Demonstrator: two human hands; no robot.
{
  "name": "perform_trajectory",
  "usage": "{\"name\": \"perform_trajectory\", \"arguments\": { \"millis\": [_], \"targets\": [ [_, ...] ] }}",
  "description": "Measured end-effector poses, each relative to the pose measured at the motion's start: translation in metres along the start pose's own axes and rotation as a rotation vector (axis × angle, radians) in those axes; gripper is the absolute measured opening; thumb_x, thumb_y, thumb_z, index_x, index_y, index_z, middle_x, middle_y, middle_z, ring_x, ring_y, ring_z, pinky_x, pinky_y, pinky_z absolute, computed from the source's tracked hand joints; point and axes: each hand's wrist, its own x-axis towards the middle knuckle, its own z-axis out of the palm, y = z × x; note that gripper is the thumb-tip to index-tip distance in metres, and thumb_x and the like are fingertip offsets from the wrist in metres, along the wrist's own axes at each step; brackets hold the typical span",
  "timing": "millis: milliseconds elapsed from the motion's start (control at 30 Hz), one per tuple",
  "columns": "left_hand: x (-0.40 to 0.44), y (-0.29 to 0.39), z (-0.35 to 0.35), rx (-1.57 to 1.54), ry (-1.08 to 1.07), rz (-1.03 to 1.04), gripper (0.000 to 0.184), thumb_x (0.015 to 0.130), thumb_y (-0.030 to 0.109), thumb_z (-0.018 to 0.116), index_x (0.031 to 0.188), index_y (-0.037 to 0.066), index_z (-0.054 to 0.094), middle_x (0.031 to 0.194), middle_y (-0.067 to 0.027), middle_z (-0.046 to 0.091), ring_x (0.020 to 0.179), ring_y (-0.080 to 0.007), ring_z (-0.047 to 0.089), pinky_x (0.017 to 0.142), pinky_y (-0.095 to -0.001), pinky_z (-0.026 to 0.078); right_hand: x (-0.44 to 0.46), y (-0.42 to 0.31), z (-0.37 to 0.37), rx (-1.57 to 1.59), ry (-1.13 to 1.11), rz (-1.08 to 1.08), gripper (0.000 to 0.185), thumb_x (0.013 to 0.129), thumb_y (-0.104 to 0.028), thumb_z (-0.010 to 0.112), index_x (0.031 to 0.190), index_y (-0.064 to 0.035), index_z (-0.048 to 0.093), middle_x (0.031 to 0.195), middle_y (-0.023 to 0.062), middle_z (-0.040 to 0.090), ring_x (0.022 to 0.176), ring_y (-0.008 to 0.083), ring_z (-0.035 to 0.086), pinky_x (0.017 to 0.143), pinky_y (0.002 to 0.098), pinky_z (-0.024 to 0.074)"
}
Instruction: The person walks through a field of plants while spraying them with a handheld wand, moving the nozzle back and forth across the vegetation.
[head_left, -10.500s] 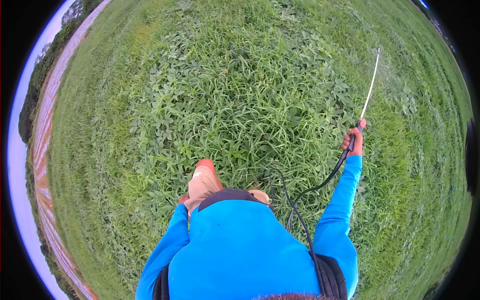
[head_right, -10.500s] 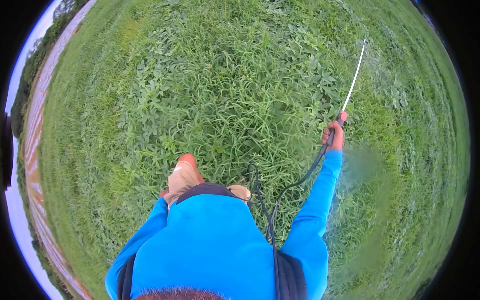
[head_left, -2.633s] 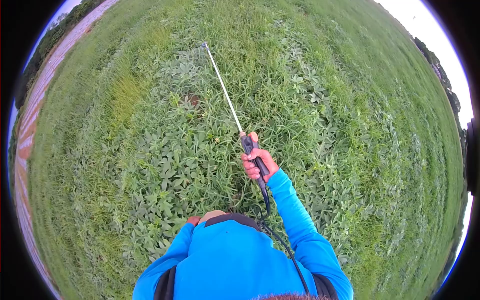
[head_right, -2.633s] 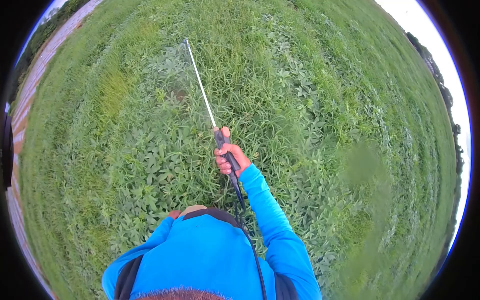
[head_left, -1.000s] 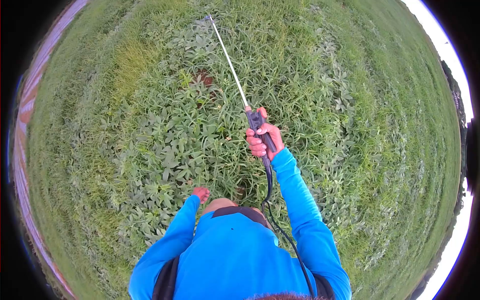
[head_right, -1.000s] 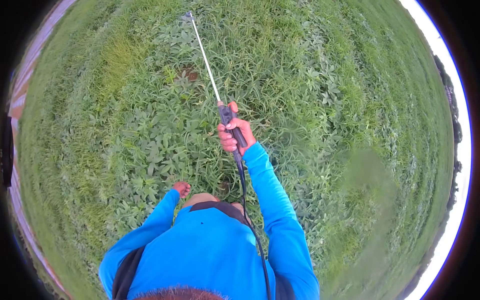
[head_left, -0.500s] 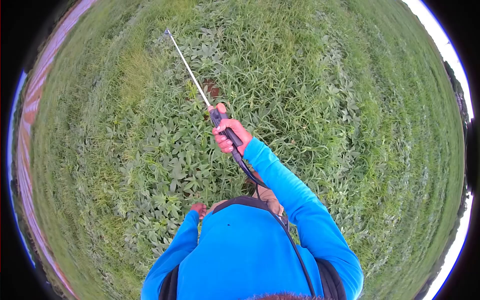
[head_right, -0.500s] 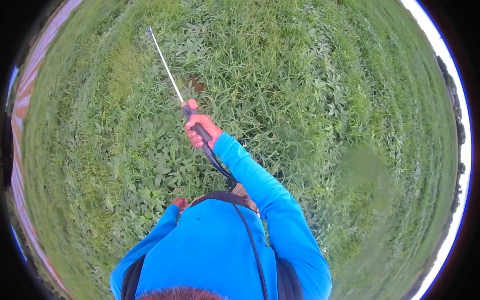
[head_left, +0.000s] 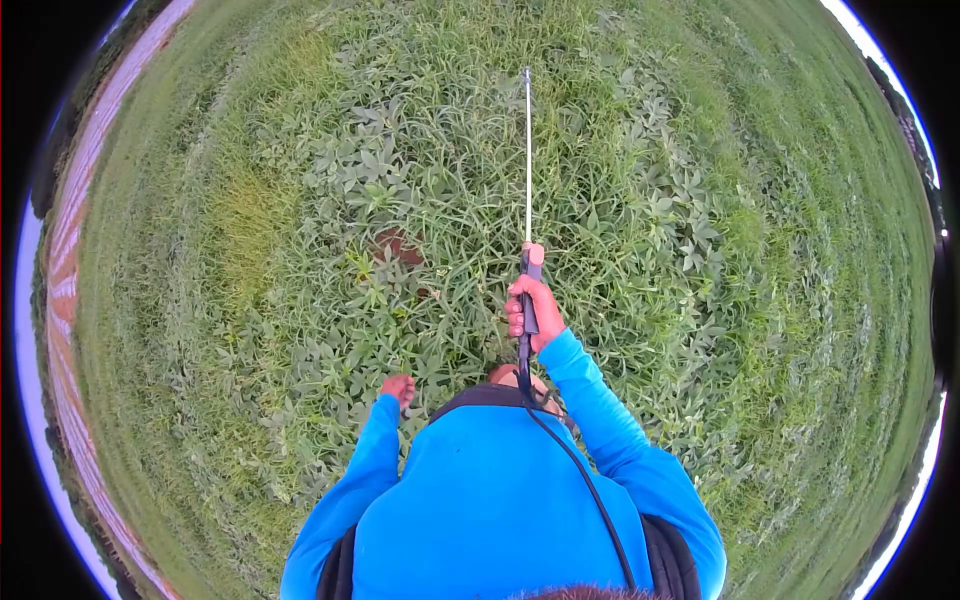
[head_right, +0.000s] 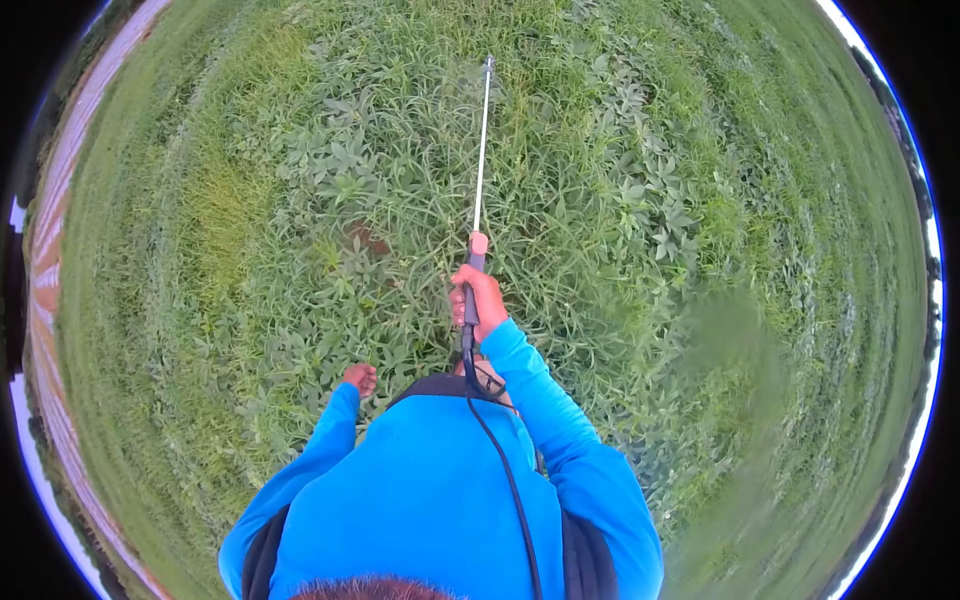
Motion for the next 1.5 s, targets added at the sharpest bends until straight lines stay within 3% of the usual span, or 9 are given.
{"name": "perform_trajectory", "arguments": {
  "millis": [233, 300, 400, 500, 633, 967, 1067, 1200, 1500],
  "targets": [
    [-0.003, 0.147, 0.029, -0.018, -0.014, 0.257, 0.024, 0.086, 0.033, 0.045, 0.087, 0.011, 0.055, 0.069, 0.0001, 0.055, 0.05, -0.0096, 0.05, 0.044, -0.0254, 0.041, -0.017, -0.051, -0.049, 0.085, 0.141, -0.159, 0.018, 0.072, -0.025, 0.054, 0.073, -0.0124, 0.042, 0.054, -0.0008, 0.039, 0.04, 0.0087, 0.036, 0.036, 0.0244, 0.0309],
    [0.001, 0.153, 0.028, -0.01, -0.028, 0.309, 0.024, 0.078, 0.034, 0.05, 0.085, 0.012, 0.054, 0.071, -0.0019, 0.057, 0.052, -0.0134, 0.051, 0.049, -0.0329, 0.044, -0.03, -0.066, -0.058, 0.109, 0.207, -0.186, 0.019, 0.073, -0.026, 0.054, 0.072, -0.0128, 0.041, 0.054, -0.0011, 0.038, 0.04, 0.0088, 0.035, 0.036, 0.024, 0.0303],
    [0.029, 0.137, 0.024, 0.056, -0.006, 0.07, 0.03, 0.085, 0.036, 0.044, 0.088, 0.01, 0.058, 0.074, -0.0031, 0.059, 0.056, -0.0149, 0.056, 0.051, -0.0308, 0.045, -0.041, -0.088, -0.081, 0.126, 0.269, -0.245, 0.019, 0.072, -0.027, 0.054, 0.071, -0.0134, 0.04, 0.053, -0.0013, 0.037, 0.04, 0.0091, 0.035, 0.036, 0.0238, 0.0292],
    [0.055, 0.1, 0.004, 1.31, 0.028, 0.651, 0.035, 0.079, 0.038, 0.045, 0.087, 0.008, 0.063, 0.084, -0.0082, 0.064, 0.068, -0.0189, 0.061, 0.062, -0.0314, 0.048, -0.043, -0.111, -0.108, 0.135, 0.371, -0.35, 0.018, 0.072, -0.027, 0.054, 0.073, -0.0126, 0.043, 0.053, -0.0009, 0.037, 0.04, 0.0098, 0.036, 0.036, 0.0238, 0.0295],
    [0.083, 0.069, 0.005, 1.195, 0.064, 0.478, 0.036, 0.078, 0.037, 0.046, 0.087, 0.007, 0.063, 0.087, -0.0092, 0.064, 0.071, -0.0189, 0.062, 0.065, -0.0306, 0.048, -0.038, -0.14, -0.126, 0.093, 0.577, -0.495, 0.02, 0.07, -0.026, 0.056, 0.072, -0.0107, 0.044, 0.052, 0.0012, 0.039, 0.038, 0.012, 0.037, 0.034, 0.0258, 0.0297],
    [0.191, 0.137, 0.031, 1.23, 0.041, 0.724, 0.036, 0.074, 0.035, 0.047, 0.087, 0.007, 0.065, 0.091, -0.0117, 0.064, 0.076, -0.0202, 0.062, 0.069, -0.0309, 0.048, 0.011, -0.195, -0.171, -0.073, 0.832, -0.64, 0.026, 0.065, -0.026, 0.06, 0.075, -0.0045, 0.049, 0.052, 0.0048, 0.043, 0.036, 0.0145, 0.04, 0.033, 0.0276, 0.0316],
    [0.131, 0.251, 0.081, 1.471, -0.066, 0.583, 0.033, 0.075, 0.032, 0.047, 0.089, 0.008, 0.064, 0.088, -0.0122, 0.064, 0.074, -0.0231, 0.062, 0.066, -0.0351, 0.048, 0.028, -0.212, -0.149, -0.083, 0.739, -0.529, 0.019, 0.073, -0.027, 0.055, 0.074, -0.0104, 0.046, 0.054, 0.0008, 0.041, 0.038, 0.0109, 0.037, 0.034, 0.0254, 0.0312],
    [0.145, 0.317, 0.115, 0.314, -0.052, -0.03, 0.021, 0.08, 0.025, 0.044, 0.086, 0.01, 0.056, 0.073, -0.0076, 0.059, 0.056, -0.0212, 0.053, 0.049, -0.0378, 0.043, 0.051, -0.232, -0.123, 0.155, 0.352, -0.282, 0.017, 0.072, -0.026, 0.052, 0.074, -0.0123, 0.043, 0.054, -0.0008, 0.037, 0.04, 0.0089, 0.034, 0.036, 0.0241, 0.0308],
    [0.131, 0.401, 0.15, 0.153, -0.169, 0.266, 0.021, 0.085, 0.029, 0.044, 0.085, 0.01, 0.054, 0.067, -0.0008, 0.053, 0.049, -0.011, 0.047, 0.042, -0.0268, 0.038, 0.121, -0.256, -0.037, 0.26, -0.239, 0.169, 0.016, 0.07, -0.018, 0.05, 0.079, -0.0082, 0.042, 0.057, 0.0009, 0.037, 0.04, 0.0099, 0.035, 0.035, 0.0244, 0.0308]
  ]
}}
